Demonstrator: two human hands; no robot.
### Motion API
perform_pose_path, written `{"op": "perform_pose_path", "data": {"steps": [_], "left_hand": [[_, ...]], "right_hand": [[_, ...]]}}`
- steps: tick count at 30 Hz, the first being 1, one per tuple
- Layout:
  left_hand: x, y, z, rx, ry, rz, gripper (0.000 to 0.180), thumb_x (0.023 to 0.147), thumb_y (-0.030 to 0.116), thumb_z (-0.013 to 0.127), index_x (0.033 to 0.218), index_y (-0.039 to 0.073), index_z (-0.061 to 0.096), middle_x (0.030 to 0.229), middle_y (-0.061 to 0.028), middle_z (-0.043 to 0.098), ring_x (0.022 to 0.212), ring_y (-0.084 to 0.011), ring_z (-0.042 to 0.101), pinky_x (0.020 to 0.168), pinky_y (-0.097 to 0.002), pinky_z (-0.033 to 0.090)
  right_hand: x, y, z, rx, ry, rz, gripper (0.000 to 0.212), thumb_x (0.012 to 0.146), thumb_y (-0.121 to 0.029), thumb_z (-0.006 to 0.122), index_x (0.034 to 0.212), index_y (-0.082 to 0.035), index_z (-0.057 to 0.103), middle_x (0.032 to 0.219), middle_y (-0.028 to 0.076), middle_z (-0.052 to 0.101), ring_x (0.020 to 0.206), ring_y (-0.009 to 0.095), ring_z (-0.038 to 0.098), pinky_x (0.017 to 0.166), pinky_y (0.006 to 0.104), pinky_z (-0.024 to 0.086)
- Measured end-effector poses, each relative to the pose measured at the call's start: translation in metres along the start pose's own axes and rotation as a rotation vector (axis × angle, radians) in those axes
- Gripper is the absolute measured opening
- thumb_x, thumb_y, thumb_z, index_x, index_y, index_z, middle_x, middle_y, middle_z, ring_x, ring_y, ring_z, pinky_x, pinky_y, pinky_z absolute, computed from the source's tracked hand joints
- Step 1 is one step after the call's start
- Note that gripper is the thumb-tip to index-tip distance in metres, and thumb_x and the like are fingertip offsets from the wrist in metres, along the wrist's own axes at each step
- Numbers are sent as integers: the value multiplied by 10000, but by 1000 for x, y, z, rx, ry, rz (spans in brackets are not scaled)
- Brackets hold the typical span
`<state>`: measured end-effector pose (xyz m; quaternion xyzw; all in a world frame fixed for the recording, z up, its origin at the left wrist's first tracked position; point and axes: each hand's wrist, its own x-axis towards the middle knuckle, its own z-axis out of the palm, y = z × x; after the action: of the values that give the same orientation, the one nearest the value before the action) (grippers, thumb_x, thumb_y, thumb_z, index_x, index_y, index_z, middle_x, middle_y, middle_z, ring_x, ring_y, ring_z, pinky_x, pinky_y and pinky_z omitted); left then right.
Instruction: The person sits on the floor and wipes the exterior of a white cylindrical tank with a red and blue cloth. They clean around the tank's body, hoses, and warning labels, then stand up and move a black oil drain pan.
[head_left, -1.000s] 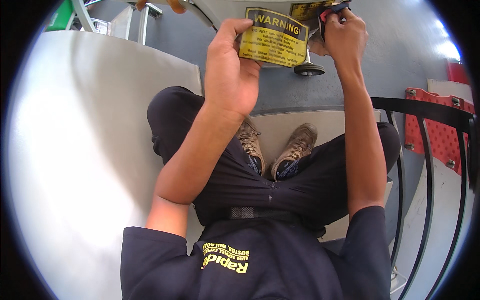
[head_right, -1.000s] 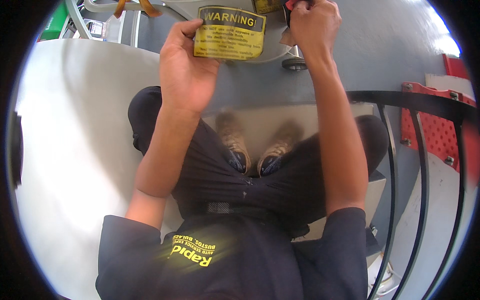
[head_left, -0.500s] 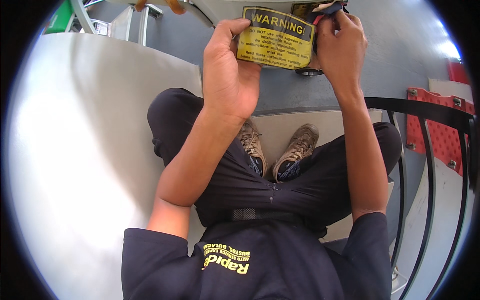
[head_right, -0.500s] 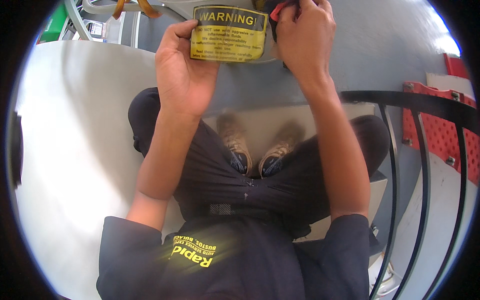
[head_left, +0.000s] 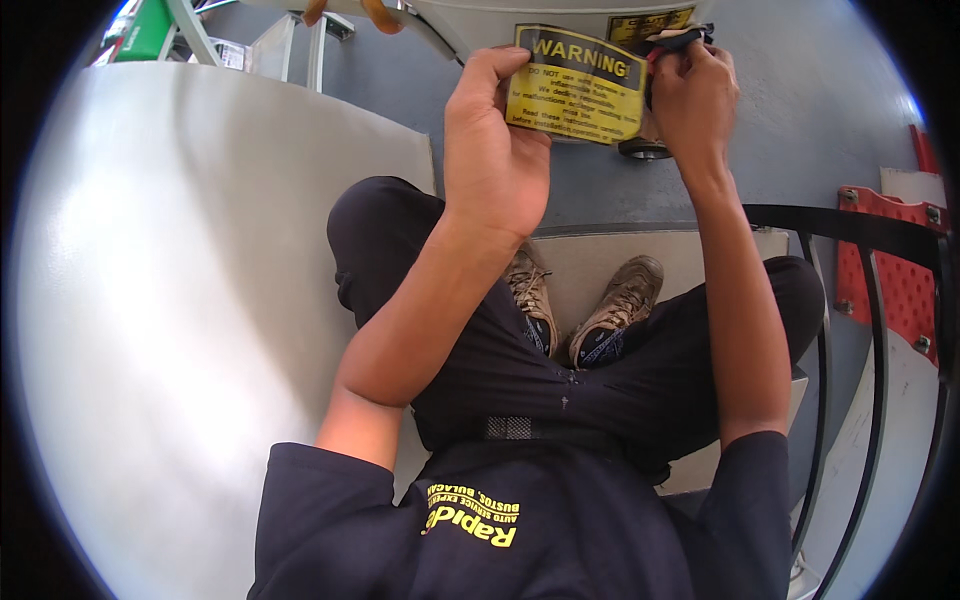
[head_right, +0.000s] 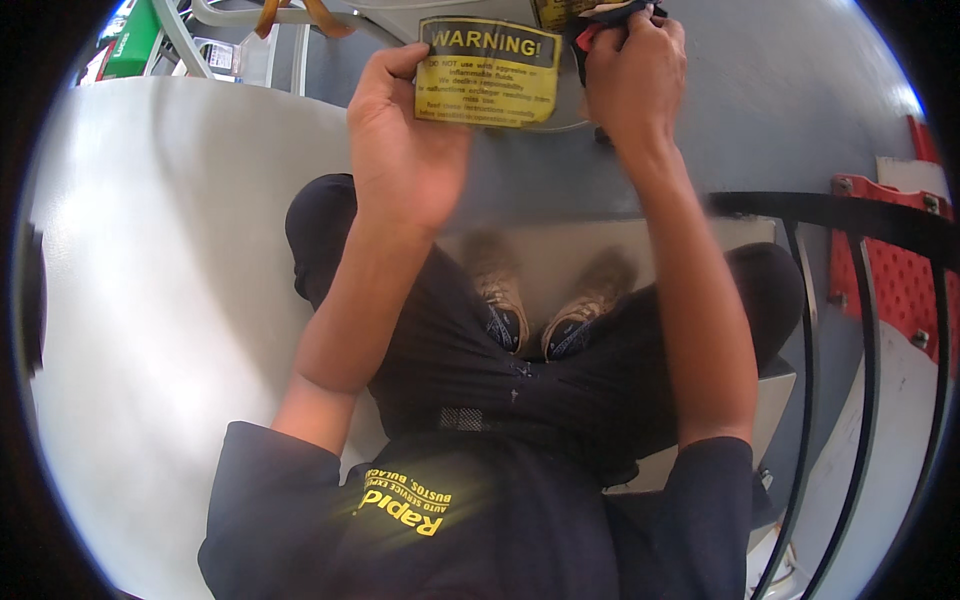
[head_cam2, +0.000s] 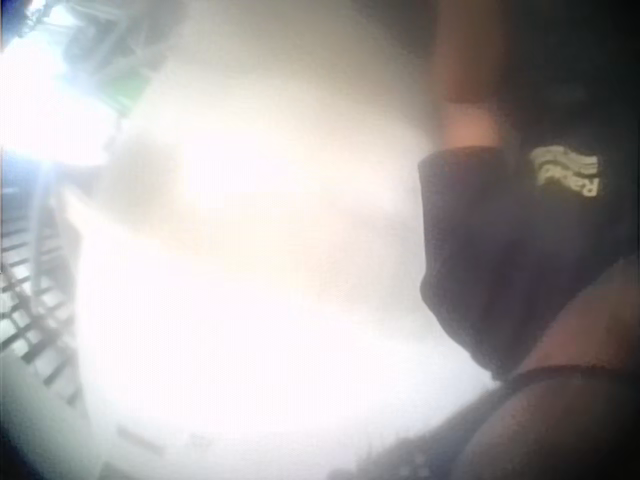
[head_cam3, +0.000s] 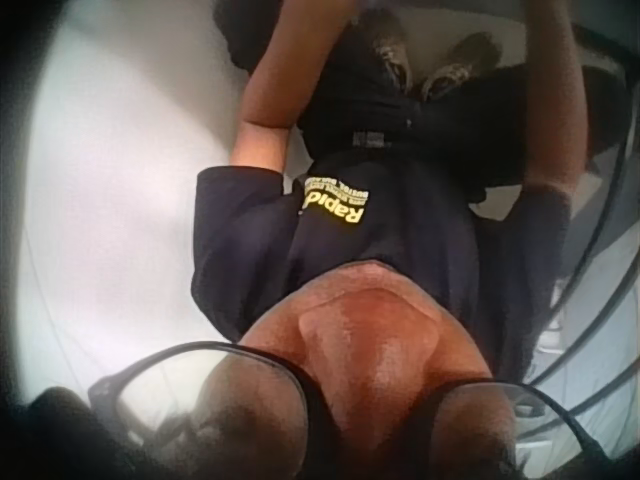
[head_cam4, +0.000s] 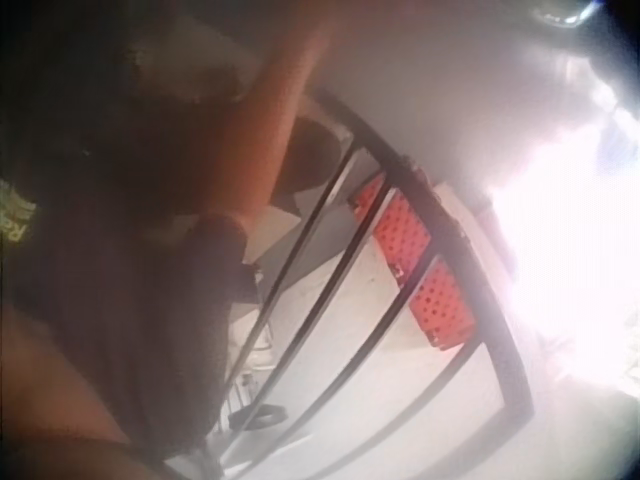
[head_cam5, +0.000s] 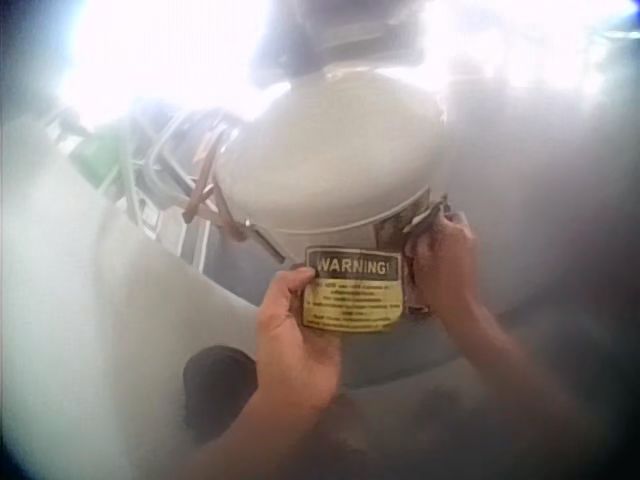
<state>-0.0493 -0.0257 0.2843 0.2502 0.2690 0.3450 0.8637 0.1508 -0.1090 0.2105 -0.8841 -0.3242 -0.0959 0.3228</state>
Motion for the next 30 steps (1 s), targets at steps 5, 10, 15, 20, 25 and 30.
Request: {"op": "perform_pose_path", "data": {"steps": [5, 10, 15, 20, 25, 30], "left_hand": [[0, 0, 0, -7, -35, 21, 143, 1053, 205, 669, 1118, 80, 691, 1101, 3, 739, 1032, -137, 664, 985, -346, 485], [0, 3, 2, -21, -27, 8, 139, 1053, 201, 668, 1121, 80, 686, 1096, 1, 744, 1032, -140, 668, 982, -350, 492], [-4, 4, 2, -15, -11, 50, 133, 1054, 199, 666, 1115, 82, 685, 1090, -4, 747, 1029, -141, 678, 969, -351, 503], [-1, -2, 6, -11, -47, 30, 134, 1054, 200, 667, 1106, 79, 686, 1085, -5, 747, 1034, -139, 676, 983, -358, 497], [-5, 2, 1, -7, -30, 35, 145, 1053, 205, 667, 1104, 71, 693, 1085, -7, 754, 1042, -142, 682, 989, -364, 496], [-2, -3, 10, -28, -61, -6, 153, 1055, 211, 669, 1101, 69, 701, 1083, -7, 755, 1034, -146, 682, 981, -365, 499]], "right_hand": [[-5, -21, -21, 184, 107, -85, 290, 1017, -231, 674, 1115, 8, 806, 1085, 241, 748, 983, 420, 746, 895, 503, 585], [0, 6, 0, 60, 43, -28, 282, 1022, -217, 662, 1112, 11, 802, 1063, 243, 744, 986, 416, 738, 888, 501, 582], [-7, -23, -15, 96, 68, -76, 286, 1017, -222, 660, 1080, 21, 797, 1065, 250, 747, 997, 424, 732, 906, 514, 579], [7, 27, 13, 13, 48, -129, 264, 1013, -201, 658, 1094, 6, 801, 1076, 253, 755, 998, 425, 727, 906, 519, 577], [3, -37, -25, 194, 23, 107, 175, 974, -61, 636, 1012, 69, 747, 1007, 296, 713, 964, 462, 715, 884, 510, 568], [11, 16, 4, 57, 35, -37, 181, 988, -103, 659, 1047, 8, 790, 1052, 254, 735, 973, 417, 726, 884, 498, 578]]}}
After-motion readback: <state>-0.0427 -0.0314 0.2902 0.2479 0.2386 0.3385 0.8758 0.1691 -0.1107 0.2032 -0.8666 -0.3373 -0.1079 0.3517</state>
